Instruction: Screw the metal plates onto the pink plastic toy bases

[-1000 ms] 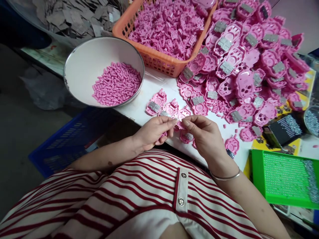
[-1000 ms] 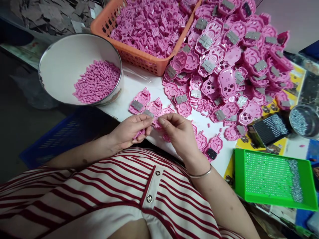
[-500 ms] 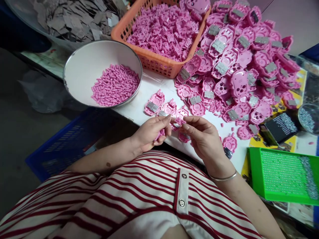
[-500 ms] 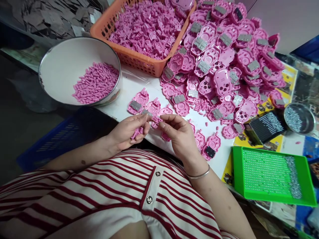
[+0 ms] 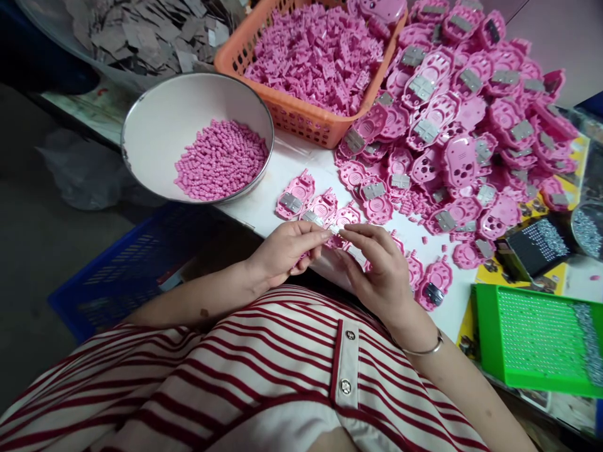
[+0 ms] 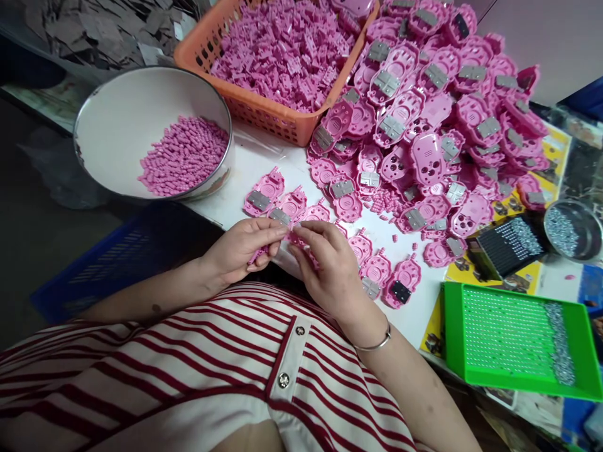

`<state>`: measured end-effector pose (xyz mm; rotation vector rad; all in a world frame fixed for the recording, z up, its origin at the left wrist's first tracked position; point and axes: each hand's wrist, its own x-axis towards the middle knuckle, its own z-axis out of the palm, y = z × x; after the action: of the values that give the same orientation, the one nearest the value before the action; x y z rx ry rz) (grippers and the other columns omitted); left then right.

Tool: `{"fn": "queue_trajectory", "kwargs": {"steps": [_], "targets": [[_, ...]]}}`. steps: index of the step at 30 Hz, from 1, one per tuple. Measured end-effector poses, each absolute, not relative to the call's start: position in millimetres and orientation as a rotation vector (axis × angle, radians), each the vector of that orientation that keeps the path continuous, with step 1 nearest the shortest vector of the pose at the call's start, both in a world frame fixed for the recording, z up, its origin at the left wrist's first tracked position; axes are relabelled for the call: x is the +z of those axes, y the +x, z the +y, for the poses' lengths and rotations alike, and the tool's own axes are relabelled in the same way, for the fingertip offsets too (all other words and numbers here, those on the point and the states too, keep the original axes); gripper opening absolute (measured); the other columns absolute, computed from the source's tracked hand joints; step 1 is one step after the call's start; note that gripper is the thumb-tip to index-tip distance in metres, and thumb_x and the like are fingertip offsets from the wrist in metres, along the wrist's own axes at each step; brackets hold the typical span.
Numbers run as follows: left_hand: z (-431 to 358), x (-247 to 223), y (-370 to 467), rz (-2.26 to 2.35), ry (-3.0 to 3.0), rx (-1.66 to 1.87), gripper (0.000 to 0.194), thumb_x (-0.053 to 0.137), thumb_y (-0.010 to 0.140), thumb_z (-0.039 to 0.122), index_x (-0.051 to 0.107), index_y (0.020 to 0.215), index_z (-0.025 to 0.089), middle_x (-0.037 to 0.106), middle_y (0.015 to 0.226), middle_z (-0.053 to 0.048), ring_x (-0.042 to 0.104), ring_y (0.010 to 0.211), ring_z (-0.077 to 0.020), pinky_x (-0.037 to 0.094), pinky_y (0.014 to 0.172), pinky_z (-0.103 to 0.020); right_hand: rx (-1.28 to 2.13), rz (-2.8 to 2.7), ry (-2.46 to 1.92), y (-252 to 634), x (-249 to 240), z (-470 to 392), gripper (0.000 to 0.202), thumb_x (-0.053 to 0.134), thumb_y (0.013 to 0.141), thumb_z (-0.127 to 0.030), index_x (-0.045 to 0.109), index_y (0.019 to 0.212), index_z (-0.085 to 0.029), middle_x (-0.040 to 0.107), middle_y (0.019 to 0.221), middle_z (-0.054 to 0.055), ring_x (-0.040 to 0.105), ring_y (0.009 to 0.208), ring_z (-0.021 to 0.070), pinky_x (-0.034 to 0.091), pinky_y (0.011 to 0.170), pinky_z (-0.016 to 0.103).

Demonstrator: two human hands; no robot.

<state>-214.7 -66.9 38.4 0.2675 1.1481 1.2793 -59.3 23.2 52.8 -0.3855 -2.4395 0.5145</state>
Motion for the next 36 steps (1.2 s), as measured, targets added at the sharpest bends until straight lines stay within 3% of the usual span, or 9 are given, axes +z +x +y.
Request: {"fn": "queue_trajectory", "kwargs": {"steps": [3, 5, 8, 11, 15, 24, 29, 36], "targets": [[-68.3, 36.5, -213.6, 1.243, 0.360, 1.242, 0.021, 0.066, 0.087, 0.032, 0.061, 0.075, 0.016, 0.055, 0.056, 0.007, 0.037, 0.034, -0.0011, 0.020, 0.029, -0.011, 0.421, -2.446, -0.408, -57.2, 51.2, 22.7, 0.022, 0.065, 0.085, -0.010, 0.065, 0.107, -0.015, 0.072, 0.095, 0.010, 0.070, 0.087, 0.0152, 0.059, 0.070, 0.026], [-70.0, 32.8, -213.4, 1.341, 0.532, 1.236, 0.018, 0.064, 0.089, 0.034, 0.068, 0.087, 0.016, 0.057, 0.058, 0.006, 0.040, 0.037, -0.0025, 0.028, 0.032, -0.012, 0.415, -2.434, -0.477, -55.2, 49.6, 27.4, 0.018, 0.066, 0.085, -0.012, 0.068, 0.102, -0.016, 0.073, 0.091, 0.008, 0.070, 0.083, 0.0142, 0.058, 0.068, 0.025], [-73.5, 24.1, -215.3, 1.614, 1.136, 1.329, 0.021, 0.060, 0.093, 0.026, 0.072, 0.106, 0.015, 0.069, 0.077, -0.002, 0.062, 0.063, -0.0088, 0.054, 0.061, -0.019, 0.358, -2.383, -0.698, -54.4, 45.2, 43.0, 0.010, 0.067, 0.086, -0.020, 0.072, 0.094, -0.018, 0.075, 0.088, 0.007, 0.070, 0.078, 0.0154, 0.057, 0.067, 0.028], [-75.8, 17.4, -218.2, 1.796, 1.793, 1.234, 0.029, 0.049, 0.095, 0.012, 0.070, 0.115, 0.009, 0.072, 0.099, -0.011, 0.068, 0.094, -0.0179, 0.058, 0.086, -0.031, 0.223, -2.430, -0.814, -58.6, 36.9, 61.2, 0.013, 0.065, 0.088, -0.026, 0.074, 0.092, -0.017, 0.075, 0.086, 0.008, 0.068, 0.075, 0.0178, 0.054, 0.067, 0.031], [-74.5, 18.2, -218.1, 1.962, 2.067, 0.852, 0.043, 0.040, 0.093, 0.005, 0.065, 0.127, 0.012, 0.070, 0.112, -0.012, 0.071, 0.092, -0.0193, 0.061, 0.081, -0.033, 0.146, -2.517, -0.843, -68.2, 22.5, 76.4, 0.017, 0.062, 0.089, -0.027, 0.076, 0.092, -0.017, 0.074, 0.085, 0.008, 0.065, 0.076, 0.0195, 0.051, 0.070, 0.033], [-66.0, 29.5, -212.5, 1.959, 2.120, 0.293, 0.044, 0.041, 0.095, 0.010, 0.063, 0.132, 0.018, 0.054, 0.147, -0.009, 0.074, 0.091, -0.0216, 0.063, 0.070, -0.033, 0.084, -2.721, -0.867, -75.1, 18.8, 78.9, 0.022, 0.054, 0.090, -0.022, 0.075, 0.089, -0.017, 0.072, 0.084, 0.010, 0.058, 0.077, 0.0219, 0.046, 0.073, 0.038], [-64.3, 33.7, -210.9, 1.967, 2.093, 0.195, 0.044, 0.039, 0.097, 0.012, 0.063, 0.133, 0.019, 0.053, 0.148, -0.007, 0.074, 0.092, -0.0241, 0.063, 0.065, -0.035, 0.011, -2.772, -0.859, -79.2, 24.3, 74.7, 0.024, 0.051, 0.090, -0.019, 0.073, 0.081, -0.017, 0.068, 0.077, 0.010, 0.053, 0.074, 0.0215, 0.043, 0.072, 0.038], [-64.3, 33.1, -210.5, 1.988, 2.088, 0.189, 0.043, 0.038, 0.098, 0.013, 0.064, 0.132, 0.021, 0.055, 0.147, -0.006, 0.075, 0.087, -0.0229, 0.063, 0.062, -0.035, -0.031, -2.823, -0.838, -77.8, 23.5, 76.5, 0.025, 0.048, 0.091, -0.017, 0.072, 0.088, -0.015, 0.068, 0.083, 0.011, 0.052, 0.077, 0.0226, 0.042, 0.075, 0.038]]}}
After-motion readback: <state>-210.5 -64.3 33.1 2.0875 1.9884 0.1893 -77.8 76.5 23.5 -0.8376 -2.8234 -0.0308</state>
